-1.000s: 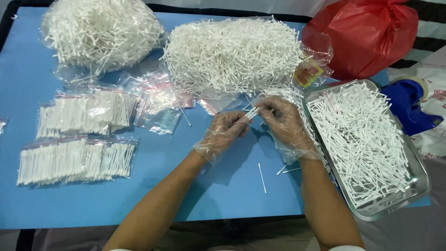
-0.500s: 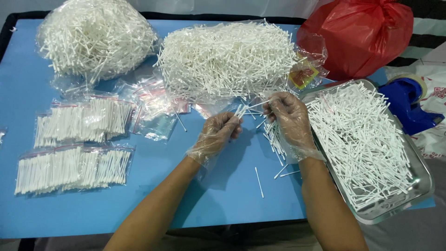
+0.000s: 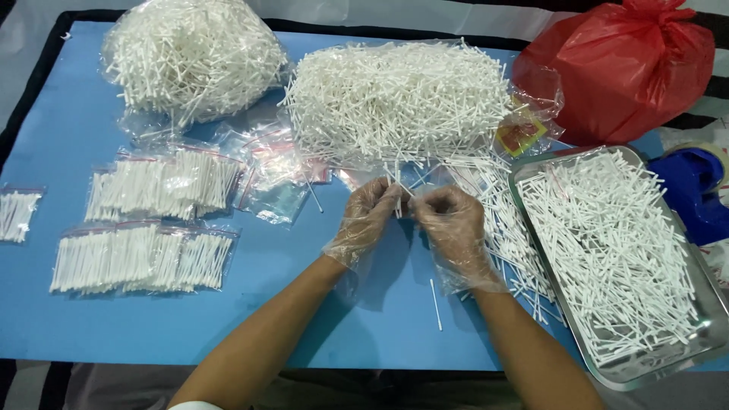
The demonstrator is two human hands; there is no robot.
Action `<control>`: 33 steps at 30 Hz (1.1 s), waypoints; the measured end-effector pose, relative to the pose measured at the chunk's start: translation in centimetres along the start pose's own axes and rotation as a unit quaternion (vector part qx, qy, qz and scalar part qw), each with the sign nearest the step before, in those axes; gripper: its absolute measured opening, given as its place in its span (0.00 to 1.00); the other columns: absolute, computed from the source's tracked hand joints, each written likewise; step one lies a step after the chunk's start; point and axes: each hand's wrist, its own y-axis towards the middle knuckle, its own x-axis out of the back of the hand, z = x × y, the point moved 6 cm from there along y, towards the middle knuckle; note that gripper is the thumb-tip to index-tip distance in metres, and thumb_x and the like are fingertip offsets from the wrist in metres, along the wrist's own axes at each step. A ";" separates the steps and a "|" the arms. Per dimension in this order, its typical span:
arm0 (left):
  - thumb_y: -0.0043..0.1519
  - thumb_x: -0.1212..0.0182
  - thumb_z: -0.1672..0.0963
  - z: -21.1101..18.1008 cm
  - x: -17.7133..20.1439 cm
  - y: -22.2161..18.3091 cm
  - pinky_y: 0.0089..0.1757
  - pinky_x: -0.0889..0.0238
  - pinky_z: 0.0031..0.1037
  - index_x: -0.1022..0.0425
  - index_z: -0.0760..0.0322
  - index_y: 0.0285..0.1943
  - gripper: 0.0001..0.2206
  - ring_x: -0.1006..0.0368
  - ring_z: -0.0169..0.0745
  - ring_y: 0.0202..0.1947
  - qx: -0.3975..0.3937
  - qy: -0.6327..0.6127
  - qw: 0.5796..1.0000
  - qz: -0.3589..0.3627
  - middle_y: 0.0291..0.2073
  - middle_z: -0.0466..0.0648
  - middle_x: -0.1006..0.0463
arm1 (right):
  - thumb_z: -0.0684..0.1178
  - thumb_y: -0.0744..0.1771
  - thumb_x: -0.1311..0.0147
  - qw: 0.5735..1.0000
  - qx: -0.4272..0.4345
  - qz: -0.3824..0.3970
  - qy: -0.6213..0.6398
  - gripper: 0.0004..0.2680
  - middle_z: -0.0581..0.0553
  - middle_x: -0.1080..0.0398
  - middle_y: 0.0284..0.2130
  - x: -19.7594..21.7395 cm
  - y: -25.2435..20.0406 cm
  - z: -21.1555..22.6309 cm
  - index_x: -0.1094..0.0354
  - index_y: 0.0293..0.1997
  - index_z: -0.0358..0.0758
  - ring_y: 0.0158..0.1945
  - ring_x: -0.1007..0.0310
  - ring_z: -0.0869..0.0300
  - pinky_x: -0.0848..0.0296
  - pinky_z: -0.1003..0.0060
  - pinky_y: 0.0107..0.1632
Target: The person sorts cotton swabs on a table and places them into plastic bags by hand.
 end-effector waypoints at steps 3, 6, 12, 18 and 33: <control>0.68 0.43 0.47 0.0 0.4 -0.3 0.45 0.32 0.26 0.20 0.47 0.44 0.10 0.26 0.27 0.38 -0.007 0.038 0.999 -0.012 0.32 0.38 0.18 | 0.41 0.62 0.33 0.999 0.040 -0.008 -0.013 0.04 0.37 0.26 0.19 -0.8 -1.1 2.0 0.24 0.31 0.35 0.22 0.21 0.56 0.25 0.67 0.22; 0.68 0.44 0.46 0.3 0.3 -0.1 0.44 0.31 0.28 0.20 0.44 0.45 0.10 0.24 0.31 0.36 -0.011 0.061 0.998 -0.012 0.31 0.39 0.17 | 0.38 0.61 0.37 0.986 0.135 -0.012 -0.094 0.02 0.38 0.26 0.20 -1.1 -2.0 2.7 0.24 0.30 0.39 0.27 0.20 0.47 0.25 0.59 0.24; 0.65 0.41 0.48 -2.6 -0.5 -2.1 0.45 0.29 0.29 0.18 0.50 0.47 0.11 0.21 0.37 0.39 0.022 0.053 0.998 -0.002 0.32 0.45 0.16 | 0.38 0.62 0.40 0.977 0.161 0.041 -0.132 0.02 0.36 0.25 0.22 -1.5 -3.0 4.7 0.26 0.32 0.37 0.29 0.20 0.44 0.24 0.56 0.27; 0.65 0.41 0.54 -3.4 0.2 -2.5 0.39 0.30 0.27 0.16 0.57 0.43 0.09 0.25 0.33 0.34 0.009 0.072 0.997 0.012 0.28 0.46 0.18 | 0.44 0.64 0.36 0.971 0.154 0.120 -0.138 0.02 0.39 0.23 0.25 -1.4 -2.3 4.7 0.24 0.34 0.40 0.30 0.19 0.49 0.20 0.60 0.29; 0.64 0.38 0.56 -4.5 -0.9 -3.3 0.30 0.24 0.23 0.17 0.70 0.41 0.10 0.19 0.37 0.30 0.058 -0.045 0.997 -0.005 0.26 0.54 0.18 | 0.40 0.68 0.44 0.959 0.225 0.108 -0.131 0.13 0.27 0.26 0.44 0.1 -1.3 5.2 0.30 0.59 0.28 0.50 0.23 0.37 0.23 0.46 0.49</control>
